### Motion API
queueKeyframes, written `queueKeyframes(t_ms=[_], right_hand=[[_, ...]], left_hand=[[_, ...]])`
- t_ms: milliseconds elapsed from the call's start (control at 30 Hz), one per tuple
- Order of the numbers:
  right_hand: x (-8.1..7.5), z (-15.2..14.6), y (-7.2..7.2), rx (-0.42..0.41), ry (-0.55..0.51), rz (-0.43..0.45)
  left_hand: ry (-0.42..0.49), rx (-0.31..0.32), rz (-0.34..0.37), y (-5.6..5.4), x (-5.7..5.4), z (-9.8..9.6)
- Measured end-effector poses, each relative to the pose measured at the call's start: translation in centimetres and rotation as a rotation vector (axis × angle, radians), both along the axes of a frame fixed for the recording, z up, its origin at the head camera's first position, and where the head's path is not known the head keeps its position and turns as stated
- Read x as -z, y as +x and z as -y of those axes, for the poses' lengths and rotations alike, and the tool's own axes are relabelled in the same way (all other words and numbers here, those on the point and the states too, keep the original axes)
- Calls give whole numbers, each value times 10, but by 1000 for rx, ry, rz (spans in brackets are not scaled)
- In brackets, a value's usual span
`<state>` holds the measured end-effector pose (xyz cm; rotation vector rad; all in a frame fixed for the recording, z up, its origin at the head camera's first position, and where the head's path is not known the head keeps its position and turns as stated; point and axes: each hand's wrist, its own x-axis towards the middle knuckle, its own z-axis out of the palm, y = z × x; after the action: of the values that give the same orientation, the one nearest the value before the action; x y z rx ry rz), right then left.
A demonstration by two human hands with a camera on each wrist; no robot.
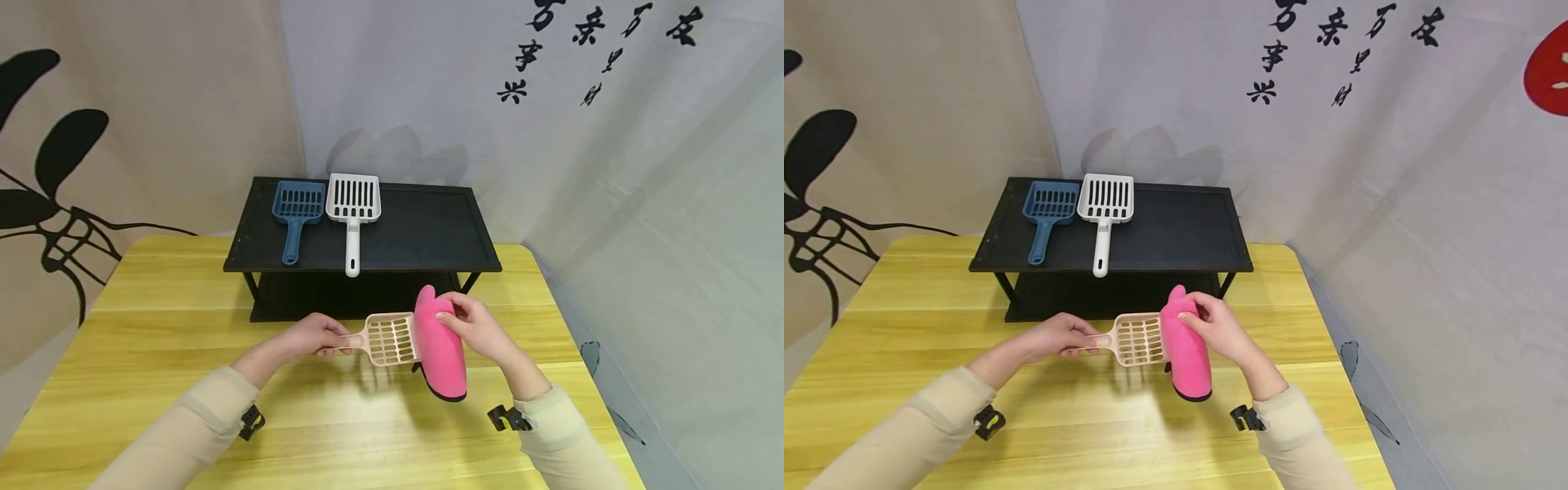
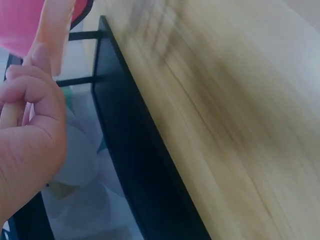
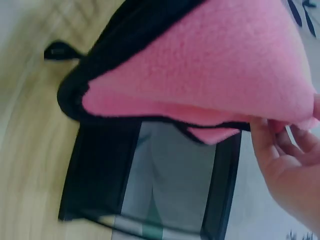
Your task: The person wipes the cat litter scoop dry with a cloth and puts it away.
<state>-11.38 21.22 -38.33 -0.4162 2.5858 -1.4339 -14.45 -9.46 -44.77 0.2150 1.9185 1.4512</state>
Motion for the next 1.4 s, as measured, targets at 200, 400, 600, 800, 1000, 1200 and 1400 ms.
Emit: queueKeyframes(t_ms=[200, 400, 600, 800, 1000, 1200, 1400], right_hand=[[15, 35, 5, -73, 91, -21], [28, 58, 9, -103, 195, -38], [39, 64, 9, -129, 296, -103], [41, 62, 7, -150, 367, -182], [43, 59, 7, -187, 493, -222], [35, 54, 9, -167, 603, -284], [29, 42, 12, -140, 676, -299]], left_hand=[[-13, 17, -40, 2, -6, -11], [-19, 16, -22, 4, -13, -21], [-40, 14, 4, 4, -15, -23], [-34, 12, 3, 3, -18, -23], [-41, 21, 12, 4, -19, -23], [-27, 20, -3, 4, -20, -22], [-22, 16, -15, 3, -18, -15]])
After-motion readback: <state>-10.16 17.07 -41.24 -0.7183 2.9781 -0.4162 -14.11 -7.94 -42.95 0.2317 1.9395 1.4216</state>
